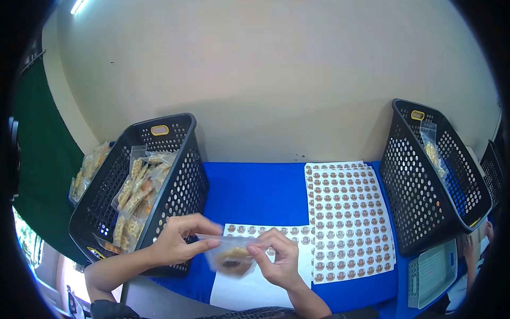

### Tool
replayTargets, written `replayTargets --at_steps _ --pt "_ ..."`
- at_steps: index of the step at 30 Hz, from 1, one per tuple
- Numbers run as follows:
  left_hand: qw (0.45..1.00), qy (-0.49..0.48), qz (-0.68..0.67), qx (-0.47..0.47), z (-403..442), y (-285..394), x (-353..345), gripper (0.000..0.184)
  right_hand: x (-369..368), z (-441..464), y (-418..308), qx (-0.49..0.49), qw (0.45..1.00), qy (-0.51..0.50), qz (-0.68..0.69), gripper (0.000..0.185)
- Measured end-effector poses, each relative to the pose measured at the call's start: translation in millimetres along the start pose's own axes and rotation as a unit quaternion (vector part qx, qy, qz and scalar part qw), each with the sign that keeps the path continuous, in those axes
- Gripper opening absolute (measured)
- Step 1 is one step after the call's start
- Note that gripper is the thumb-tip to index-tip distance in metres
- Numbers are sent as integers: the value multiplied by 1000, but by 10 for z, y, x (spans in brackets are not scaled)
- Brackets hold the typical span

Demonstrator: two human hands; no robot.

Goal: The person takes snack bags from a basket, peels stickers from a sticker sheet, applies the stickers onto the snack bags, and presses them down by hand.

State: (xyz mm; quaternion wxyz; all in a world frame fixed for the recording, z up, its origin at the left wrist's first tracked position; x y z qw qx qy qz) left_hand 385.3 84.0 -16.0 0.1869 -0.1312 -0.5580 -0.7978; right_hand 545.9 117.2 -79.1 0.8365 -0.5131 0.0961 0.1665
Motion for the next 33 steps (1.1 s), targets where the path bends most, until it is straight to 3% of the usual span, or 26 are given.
replayTargets --at_steps 1,3,4,5,7,9,12,14,17,18,19,21,22,23,27,29,33 --pt "1000 -1 0 -1 -4 11 -12 26 28 9 -35 48 998 17 -29 4" --pt "992 69 74 -70 6 120 58 45 73 17 -27 63 997 44 -31 3" --pt "991 36 117 -61 -12 110 58 59 130 22 -16 55 993 95 -41 3" --pt "990 36 117 -65 -19 140 55 59 188 19 -4 46 987 147 -51 4" --pt "977 -42 151 -146 -61 265 -68 65 138 -10 -15 62 986 155 -25 9" --pt "976 -94 113 -159 -126 267 -194 77 3 -55 -104 127 982 130 -48 17" --pt "976 -110 136 -132 -211 206 -288 81 -217 -188 -110 171 976 10 -135 32" --pt "982 -116 92 -114 -226 159 -293 77 -363 -247 -189 188 962 -46 -192 39" --pt "986 -110 60 -112 -182 164 -210 67 -378 -300 -193 184 966 -24 -182 42" --pt "987 -57 68 -131 -142 223 -166 45 -345 -302 -199 217 954 -22 -204 37" --pt "987 -56 68 -131 -137 211 -156 45 -296 -279 -194 218 954 -23 -204 37" --pt "989 -53 66 -120 -130 175 -131 23 -217 -278 -271 299 928 6 -224 32" --pt "991 -43 59 -110 -129 220 -138 13 -153 -269 -245 268 942 90 -181 28" --pt "991 -42 59 -110 -139 223 -131 13 -168 -261 -261 268 942 89 -181 28" --pt "985 -63 52 -150 -181 208 -146 13 -77 -25 -282 96 988 114 -40 22" --pt "982 -76 69 -156 -180 237 -157 11 -272 -78 -189 103 975 -182 -77 21" --pt "979 -50 71 -184 -177 293 -152 11 -196 -107 -227 154 978 -98 -98 15"
Point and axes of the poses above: each hand's wrist, its own z-axis towards the middle knuckle, its own x-axis out of the back of the hand, y = z × x, the point moved 6 cm from there along z, towards the middle knuckle, and after that the axes turned 14 degrees about y, right-handed, at the moved point
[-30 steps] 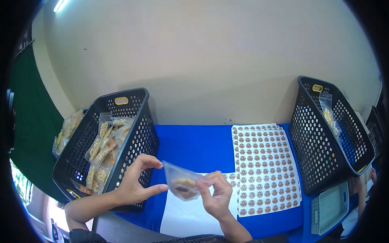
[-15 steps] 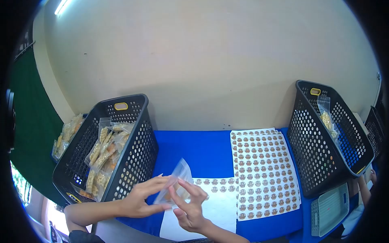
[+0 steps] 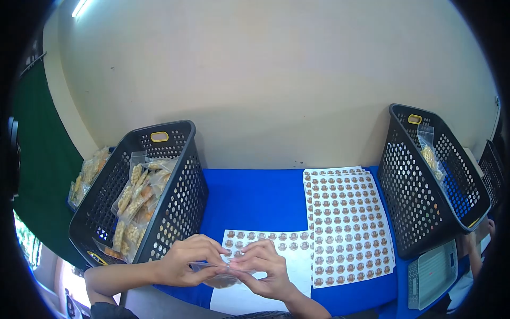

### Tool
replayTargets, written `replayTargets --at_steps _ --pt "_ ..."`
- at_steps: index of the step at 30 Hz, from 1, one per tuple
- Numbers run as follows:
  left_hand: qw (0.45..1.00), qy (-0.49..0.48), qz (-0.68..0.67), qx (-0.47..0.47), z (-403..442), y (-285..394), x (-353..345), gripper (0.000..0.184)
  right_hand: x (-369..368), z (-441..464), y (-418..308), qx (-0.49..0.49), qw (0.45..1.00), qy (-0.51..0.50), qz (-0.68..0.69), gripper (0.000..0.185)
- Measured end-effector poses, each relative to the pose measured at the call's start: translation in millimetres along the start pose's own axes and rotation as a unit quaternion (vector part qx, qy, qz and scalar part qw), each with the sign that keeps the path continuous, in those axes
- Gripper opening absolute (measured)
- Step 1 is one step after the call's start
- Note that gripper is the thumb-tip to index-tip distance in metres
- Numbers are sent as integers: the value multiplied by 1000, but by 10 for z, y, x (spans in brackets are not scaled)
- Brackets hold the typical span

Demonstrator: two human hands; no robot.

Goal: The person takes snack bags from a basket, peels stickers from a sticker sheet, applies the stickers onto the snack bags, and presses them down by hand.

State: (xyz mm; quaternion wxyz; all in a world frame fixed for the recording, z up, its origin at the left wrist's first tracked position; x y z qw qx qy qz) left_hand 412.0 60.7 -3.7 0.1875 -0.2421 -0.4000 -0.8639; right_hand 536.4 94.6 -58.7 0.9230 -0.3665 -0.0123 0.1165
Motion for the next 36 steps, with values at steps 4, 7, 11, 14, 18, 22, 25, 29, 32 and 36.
replayTargets --at_steps 4,7,11,14,18,22,25,29,32,36 --pt "1000 12 9 3 31 -43 103 19 89 1 12 13 999 52 13 14" --pt "998 6 -7 59 33 -36 101 19 79 12 69 -21 999 20 47 19" --pt "993 104 -27 56 66 -89 277 19 -84 -100 176 -170 978 -110 53 37" --pt "980 121 -129 90 16 -225 282 21 -89 -274 287 -195 961 -185 68 38" --pt "953 161 -141 213 50 -176 210 56 805 25 367 -231 969 36 -78 38" --pt "989 64 -55 120 99 -78 211 33 2326 429 99 -158 865 471 -72 26" --pt "991 54 -24 121 113 -86 163 30 3085 685 -135 -39 853 479 204 49" --pt "989 100 -19 111 125 -249 187 35 3593 504 -124 -28 809 536 239 59" --pt "982 153 6 107 208 -342 444 37 3357 272 -48 -30 903 393 170 55" --pt "952 230 192 62 302 -573 1116 31 2684 -76 451 -179 918 333 120 52"
Point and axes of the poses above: each hand's wrist, its own z-axis towards the middle knuckle, its own x-axis out of the back of the hand, y = z × x, the point moved 6 cm from there along z, towards the middle knuckle, and after that the axes turned 14 degrees about y, right-handed, at the moved point
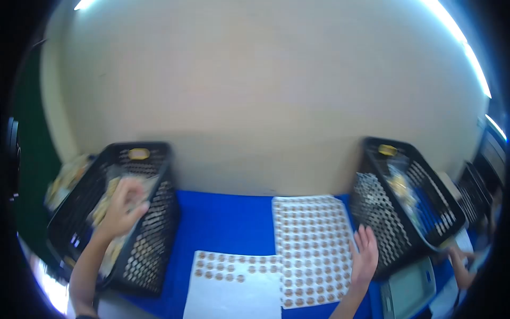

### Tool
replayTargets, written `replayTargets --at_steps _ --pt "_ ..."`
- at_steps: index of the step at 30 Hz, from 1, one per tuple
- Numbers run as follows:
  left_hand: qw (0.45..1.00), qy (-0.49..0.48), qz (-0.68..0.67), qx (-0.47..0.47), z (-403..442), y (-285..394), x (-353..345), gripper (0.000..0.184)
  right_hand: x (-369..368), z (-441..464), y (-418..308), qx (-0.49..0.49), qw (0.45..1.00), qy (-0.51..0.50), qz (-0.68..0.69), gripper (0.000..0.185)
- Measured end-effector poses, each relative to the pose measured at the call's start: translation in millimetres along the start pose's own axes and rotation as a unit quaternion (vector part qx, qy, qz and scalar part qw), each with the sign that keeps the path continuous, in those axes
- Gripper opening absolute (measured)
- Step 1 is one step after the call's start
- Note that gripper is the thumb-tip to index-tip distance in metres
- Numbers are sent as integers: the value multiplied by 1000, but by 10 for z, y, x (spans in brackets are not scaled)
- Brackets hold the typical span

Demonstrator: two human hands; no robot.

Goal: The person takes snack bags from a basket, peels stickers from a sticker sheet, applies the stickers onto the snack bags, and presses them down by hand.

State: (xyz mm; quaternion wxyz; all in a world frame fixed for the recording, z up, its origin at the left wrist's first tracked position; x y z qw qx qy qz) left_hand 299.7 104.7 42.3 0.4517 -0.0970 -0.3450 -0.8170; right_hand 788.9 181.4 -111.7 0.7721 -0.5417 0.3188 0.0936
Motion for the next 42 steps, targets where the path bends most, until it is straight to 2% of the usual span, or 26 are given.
replayTargets --at_steps 1,2,4,6,7,8,9,10,12,16,18,20,27,37,42 --pt "995 20 97 -20 73 -155 133 33 -24 -119 286 -43 999 0 -29 50" --pt "992 40 116 8 89 -431 249 33 -32 -248 585 -81 995 -2 -61 49" --pt "964 37 263 -15 -33 -1126 463 35 -12 -500 1334 -177 967 -84 -161 52" --pt "923 -34 372 90 -345 -1746 563 54 -369 -957 1611 -245 908 -194 -280 56" --pt "850 -187 462 168 -535 -1981 512 75 -461 -1160 1719 -190 905 -254 -284 47" --pt "787 -289 496 226 -748 -1938 443 92 -592 -1349 1746 -132 898 -307 -285 39" --pt "710 -386 485 335 -1027 -2014 409 94 -647 -1499 1802 -161 857 -370 -321 41" --pt "676 -442 462 366 -1203 -2043 332 92 -717 -1639 1775 -185 810 -429 -355 43" --pt "676 -493 433 337 -1402 -2068 86 87 -810 -1814 1747 -183 764 -488 -381 43" --pt "704 -520 407 261 -1520 -2062 -266 79 -755 -1923 1872 -221 730 -513 -395 44" --pt "712 -522 403 240 -1553 -2047 -341 74 -759 -1920 1849 -215 735 -499 -405 44" --pt "714 -525 404 227 -1570 -2036 -362 70 -767 -1886 1848 -151 753 -499 -401 45" --pt "721 -523 412 192 -1602 -2058 -410 55 -618 -1767 1821 -150 769 -476 -399 45" --pt "744 -496 414 169 -1437 -2056 -340 36 -508 -1714 1871 -118 751 -482 -436 39" --pt "790 -457 376 158 -1081 -2141 -280 30 -480 -1709 1901 -119 743 -483 -449 38"
Point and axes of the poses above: each hand's wrist, its own z-axis towards the middle knuckle, its own x-axis out of the back of the hand, y = z × x, the point moved 6 cm from there along z, towards the middle knuckle, and after that the axes turned 14 degrees about y, right-handed, at the moved point
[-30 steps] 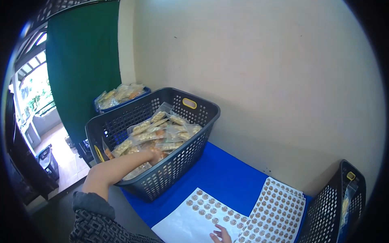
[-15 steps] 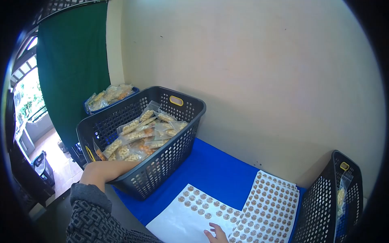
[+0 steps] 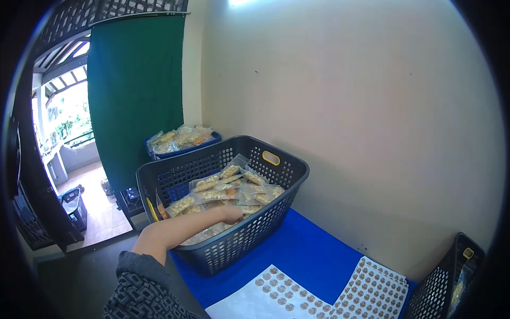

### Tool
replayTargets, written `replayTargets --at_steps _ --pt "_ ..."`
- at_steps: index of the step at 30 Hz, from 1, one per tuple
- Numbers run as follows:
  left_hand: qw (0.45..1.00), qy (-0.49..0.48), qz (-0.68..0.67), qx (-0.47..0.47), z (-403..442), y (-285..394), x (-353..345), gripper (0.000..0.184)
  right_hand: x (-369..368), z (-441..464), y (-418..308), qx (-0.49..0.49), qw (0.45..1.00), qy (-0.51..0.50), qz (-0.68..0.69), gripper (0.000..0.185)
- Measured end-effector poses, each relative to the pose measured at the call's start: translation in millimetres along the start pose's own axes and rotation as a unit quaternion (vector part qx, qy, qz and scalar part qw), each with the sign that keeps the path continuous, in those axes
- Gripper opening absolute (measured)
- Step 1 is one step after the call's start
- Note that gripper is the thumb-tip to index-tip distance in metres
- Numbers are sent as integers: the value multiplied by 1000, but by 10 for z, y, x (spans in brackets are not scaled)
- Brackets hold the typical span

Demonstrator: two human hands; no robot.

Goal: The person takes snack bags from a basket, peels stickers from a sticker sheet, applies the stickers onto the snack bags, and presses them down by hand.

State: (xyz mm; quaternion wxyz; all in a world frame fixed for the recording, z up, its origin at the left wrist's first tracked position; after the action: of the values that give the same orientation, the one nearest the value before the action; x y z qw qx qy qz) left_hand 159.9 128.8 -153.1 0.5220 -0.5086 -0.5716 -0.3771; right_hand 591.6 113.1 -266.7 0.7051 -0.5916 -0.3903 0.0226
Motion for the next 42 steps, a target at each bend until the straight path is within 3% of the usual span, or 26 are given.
replayTargets --at_steps 2,3,4,7,10,14,18,19,21,24,26,27,29,30,32,33,35,38,39,40,42 --pt "996 50 -72 -19 68 -73 89 31 12 -6 -12 -16 1000 -7 2 39" --pt "987 122 20 -107 -9 -1 1 25 12 -8 -13 -22 1000 -11 0 39" --pt "985 119 55 -110 -88 60 -114 24 6 -13 -17 -22 1000 -11 0 39" --pt "998 26 49 -38 -267 171 -298 23 5 -25 -11 -20 1000 -4 -7 40" --pt "998 15 51 -20 -312 234 -280 21 -3 -27 20 -28 999 2 -15 40" --pt "996 68 61 -6 -229 207 53 20 2 -21 78 -67 997 -17 -29 41" --pt "973 182 142 -7 -151 133 775 19 10 -26 144 -17 1000 10 -15 42" --pt "945 310 108 1 -84 -22 892 15 14 -23 149 12 1000 11 -1 42" --pt "888 456 -61 -21 -340 -22 1517 16 36 -27 147 1 1000 16 -8 42" --pt "712 618 -334 5 -792 62 2082 19 37 -9 180 -2 999 33 0 40" --pt "617 577 -535 7 -896 276 2123 17 19 29 65 -7 1000 16 13 40" --pt "625 567 -537 -4 -945 433 2130 17 21 59 -82 -25 999 -12 40 40" --pt "735 529 -420 -60 -1024 869 2107 16 -23 111 -274 -26 985 -31 169 39" --pt "745 555 -315 -195 -1179 1222 2165 22 -67 149 -325 -7 964 -21 267 38" --pt "763 485 -187 -385 -1347 1821 1980 32 -75 140 -570 -90 898 -71 426 62" --pt "742 443 -190 -466 -1480 2047 1899 29 -21 109 -655 -104 893 -54 434 62" --pt "736 368 -135 -552 -1682 2362 1525 32 80 16 -869 -140 832 -52 534 58" --pt "738 255 -145 -608 -1827 2595 1119 37 104 -228 -1007 -181 714 -43 675 52" --pt "732 250 -119 -623 -1823 2598 1055 39 83 -199 -995 -94 669 -68 734 53" --pt "733 209 -108 -639 -1773 2608 1038 43 129 -210 -932 -152 696 3 701 52" --pt "792 108 -141 -585 -1602 2623 1139 76 344 -143 -1069 -72 728 61 679 50"
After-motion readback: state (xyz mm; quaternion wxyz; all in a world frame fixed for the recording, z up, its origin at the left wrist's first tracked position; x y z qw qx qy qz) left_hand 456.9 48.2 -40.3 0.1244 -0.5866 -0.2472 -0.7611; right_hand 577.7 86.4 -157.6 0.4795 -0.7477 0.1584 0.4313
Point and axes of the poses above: each hand's wrist, its own z-axis towards the middle knuckle, its own x-axis out of the back of the hand, y = z × x, the point moved 6 cm from there along z, towards the middle knuckle, and after that the axes turned 14 degrees about y, right-handed, at the moved point
